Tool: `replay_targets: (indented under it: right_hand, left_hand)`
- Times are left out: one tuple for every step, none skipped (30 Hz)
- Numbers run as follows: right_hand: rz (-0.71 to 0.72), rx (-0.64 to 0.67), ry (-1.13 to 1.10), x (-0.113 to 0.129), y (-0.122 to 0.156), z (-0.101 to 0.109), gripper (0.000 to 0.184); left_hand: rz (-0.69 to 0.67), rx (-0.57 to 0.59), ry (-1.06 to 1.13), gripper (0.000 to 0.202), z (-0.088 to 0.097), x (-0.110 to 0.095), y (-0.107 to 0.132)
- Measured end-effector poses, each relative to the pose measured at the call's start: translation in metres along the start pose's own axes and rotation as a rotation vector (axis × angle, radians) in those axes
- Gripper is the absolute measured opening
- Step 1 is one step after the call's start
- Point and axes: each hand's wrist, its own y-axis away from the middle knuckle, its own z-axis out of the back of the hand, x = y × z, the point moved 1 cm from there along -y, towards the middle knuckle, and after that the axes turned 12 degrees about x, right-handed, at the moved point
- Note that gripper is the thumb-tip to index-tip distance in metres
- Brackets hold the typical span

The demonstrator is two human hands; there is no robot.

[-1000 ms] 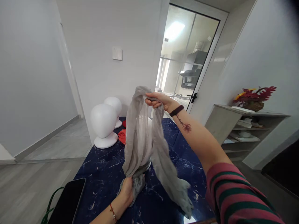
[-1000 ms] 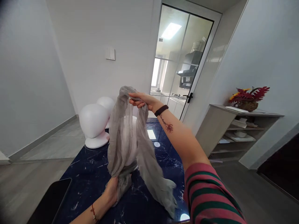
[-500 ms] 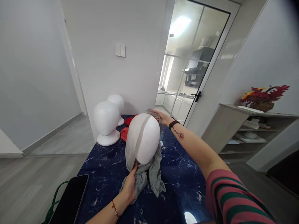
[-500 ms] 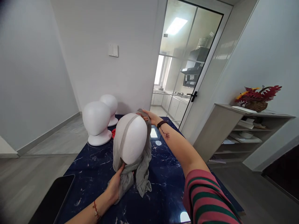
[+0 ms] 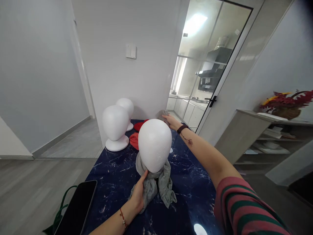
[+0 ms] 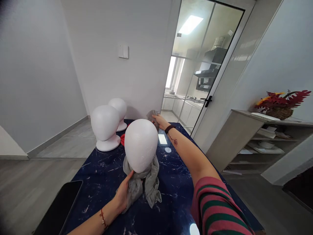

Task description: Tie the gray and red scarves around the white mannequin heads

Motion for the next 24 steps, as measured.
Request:
replay_targets:
  right_hand:
    - [0.036,-0.05,-0.004,0.0,0.006,0.012,0.014]
    - [0.069,-0.095,-0.008,0.002,0.013,0.025,0.013]
    - [0.107,-0.132,-0.014,0.005,0.022,0.038,0.012]
    - [0.144,-0.157,-0.021,0.008,0.033,0.05,0.012]
    - [0.179,-0.17,-0.031,0.012,0.045,0.062,0.013]
    - [0.209,-0.176,-0.048,0.016,0.058,0.073,0.013]
    - [0.225,-0.171,-0.072,0.019,0.074,0.083,0.014]
    - [0.22,-0.157,-0.101,0.022,0.091,0.092,0.014]
    - [0.193,-0.144,-0.13,0.023,0.11,0.101,0.014]
    - [0.146,-0.127,-0.156,0.024,0.13,0.11,0.014]
    - [0.085,-0.111,-0.172,0.024,0.151,0.118,0.015]
    - [0.018,-0.101,-0.172,0.024,0.174,0.126,0.016]
    - [-0.063,-0.087,-0.155,0.023,0.197,0.134,0.02]
    - [-0.145,-0.079,-0.121,0.021,0.221,0.141,0.026]
    - [-0.23,-0.07,-0.071,0.018,0.245,0.146,0.031]
    - [-0.312,-0.056,-0.012,0.014,0.269,0.148,0.032]
    - [-0.375,-0.042,0.044,0.01,0.292,0.147,0.03]
    - [-0.435,-0.012,0.088,0.004,0.314,0.142,0.027]
    - [-0.485,0.035,0.111,-0.002,0.334,0.132,0.027]
    - [-0.55,0.117,0.105,-0.01,0.352,0.117,0.032]
    - [-0.605,0.221,0.082,-0.019,0.366,0.099,0.04]
    - [-0.631,0.333,0.061,-0.029,0.378,0.077,0.047]
    - [-0.653,0.447,0.046,-0.04,0.386,0.052,0.051]
    - [-0.638,0.529,0.06,-0.052,0.39,0.027,0.049]
  left_hand:
    - [-0.002,0.016,-0.026,0.049,0.001,0.0,-0.001]
    - [0.002,0.032,-0.048,0.049,0.001,0.001,-0.001]
    - [0.012,0.046,-0.063,0.048,0.001,0.001,-0.002]
    - [0.018,0.056,-0.072,0.048,0.001,0.002,-0.002]
    - [0.021,0.058,-0.075,0.046,0.001,0.002,-0.003]
    - [0.022,0.054,-0.073,0.045,0.001,0.002,-0.003]
    - [0.021,0.049,-0.068,0.043,0.001,0.003,-0.004]
    - [0.019,0.042,-0.059,0.041,0.0,0.003,-0.004]
    - [0.017,0.032,-0.049,0.039,0.0,0.002,-0.004]
    - [0.012,0.02,-0.041,0.037,-0.001,0.002,-0.004]
    - [0.008,0.008,-0.036,0.036,-0.003,0.002,-0.004]
    - [0.001,-0.001,-0.036,0.034,-0.004,0.001,-0.004]
    - [-0.003,-0.009,-0.041,0.032,-0.006,0.001,-0.003]
    - [-0.005,-0.014,-0.049,0.031,-0.008,0.001,-0.002]
    - [-0.006,-0.017,-0.057,0.03,-0.01,0.0,-0.001]
    - [-0.008,-0.021,-0.065,0.029,-0.012,0.0,0.0]
    - [-0.01,-0.029,-0.072,0.028,-0.013,0.0,0.001]
    - [-0.013,-0.039,-0.077,0.028,-0.014,-0.001,0.002]
    - [-0.015,-0.05,-0.082,0.028,-0.014,0.0,0.002]
    - [-0.016,-0.059,-0.091,0.027,-0.014,0.0,0.003]
    - [-0.016,-0.065,-0.102,0.026,-0.013,0.0,0.003]
    - [-0.016,-0.065,-0.121,0.025,-0.012,0.001,0.002]
    - [-0.022,-0.057,-0.148,0.024,-0.012,0.001,0.002]
    - [-0.036,-0.043,-0.182,0.024,-0.011,0.002,0.001]
